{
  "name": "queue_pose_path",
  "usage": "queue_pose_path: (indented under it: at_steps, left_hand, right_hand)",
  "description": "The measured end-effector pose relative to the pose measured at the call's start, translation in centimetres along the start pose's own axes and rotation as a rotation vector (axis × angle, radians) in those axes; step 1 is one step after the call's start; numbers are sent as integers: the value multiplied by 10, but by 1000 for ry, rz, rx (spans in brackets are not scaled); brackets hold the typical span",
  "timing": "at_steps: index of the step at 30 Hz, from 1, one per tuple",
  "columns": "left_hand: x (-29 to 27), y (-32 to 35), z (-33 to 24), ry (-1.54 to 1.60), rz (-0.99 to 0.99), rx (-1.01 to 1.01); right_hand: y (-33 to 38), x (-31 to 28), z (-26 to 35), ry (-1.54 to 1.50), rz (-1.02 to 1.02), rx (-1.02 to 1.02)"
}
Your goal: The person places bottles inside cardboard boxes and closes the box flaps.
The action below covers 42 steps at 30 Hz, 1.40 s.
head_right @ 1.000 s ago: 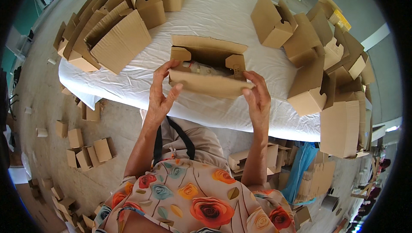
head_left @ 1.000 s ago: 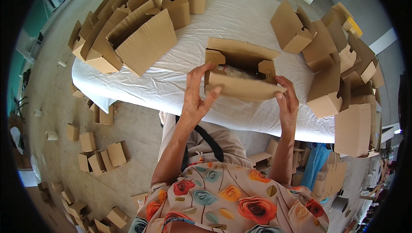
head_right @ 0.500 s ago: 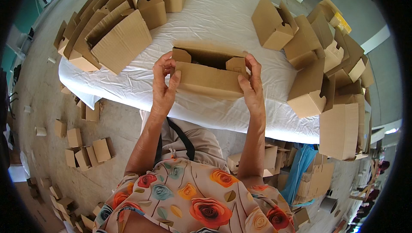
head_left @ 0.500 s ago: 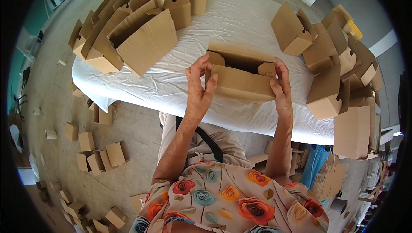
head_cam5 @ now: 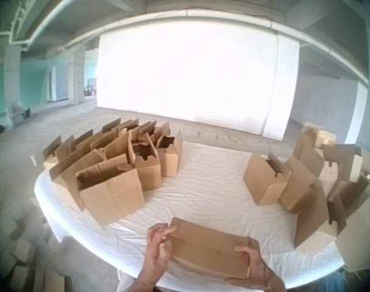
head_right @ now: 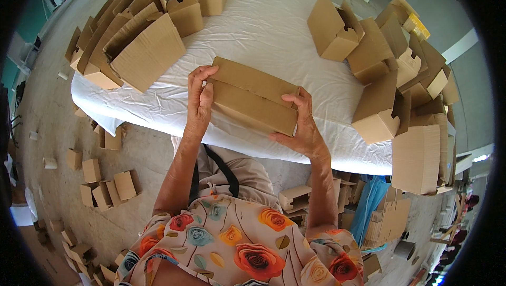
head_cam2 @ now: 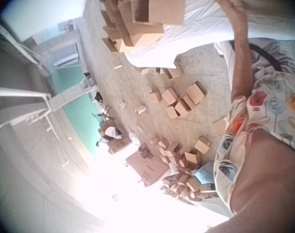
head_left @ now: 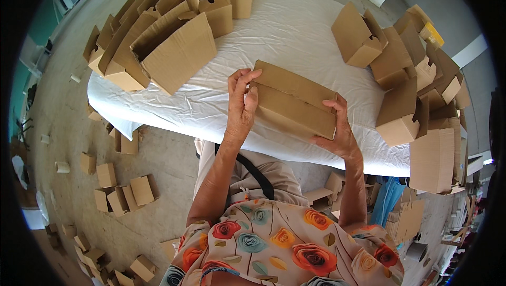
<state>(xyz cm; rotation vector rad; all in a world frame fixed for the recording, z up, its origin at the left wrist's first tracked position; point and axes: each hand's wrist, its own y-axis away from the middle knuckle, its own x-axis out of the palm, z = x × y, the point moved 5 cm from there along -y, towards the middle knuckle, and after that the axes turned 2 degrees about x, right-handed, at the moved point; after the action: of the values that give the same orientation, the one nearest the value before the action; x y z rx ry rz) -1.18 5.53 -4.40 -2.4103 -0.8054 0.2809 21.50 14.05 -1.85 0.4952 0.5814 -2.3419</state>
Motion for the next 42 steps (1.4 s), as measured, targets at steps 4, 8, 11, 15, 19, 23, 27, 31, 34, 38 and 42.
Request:
queue_pose_path:
  at_steps: [4,8,11,15,19,23,27,31,34,38,42]
  left_hand:
    - [2,-7,-4,22,26,-14]
    - [-14,-9,-12,19,-22,-64]
    - [-47,-15,-24,-213,-122,43]
    - [-94,-31,-43,-542,-304,213]
    - [-119,-50,-58,-950,-391,327]
    - [-137,-67,-52,-1343,-411,283]
    - [-167,-70,-27,-1297,-245,2]
    - [-166,-67,-32,-1249,-197,45]
    - [-160,-61,-40,-1113,-211,138]
    - [-119,-45,-58,-923,-212,215]
    - [-64,-32,-70,-721,-25,252]
  right_hand:
    - [1,0,5,160,-120,-50]
    - [7,-17,2,132,-281,-27]
    - [26,-55,-16,127,-563,9]
    - [43,-101,-25,396,-930,70]
    - [26,-116,-34,880,-1099,123]
    - [-1,-120,-67,939,-1180,284]
    - [-20,-111,-77,709,-1092,475]
    - [-28,-118,-88,769,-1042,289]
    - [-28,-116,-78,791,-1065,244]
    - [-24,-91,-20,849,-1097,-97]
    - [-35,-40,31,471,-846,-264]
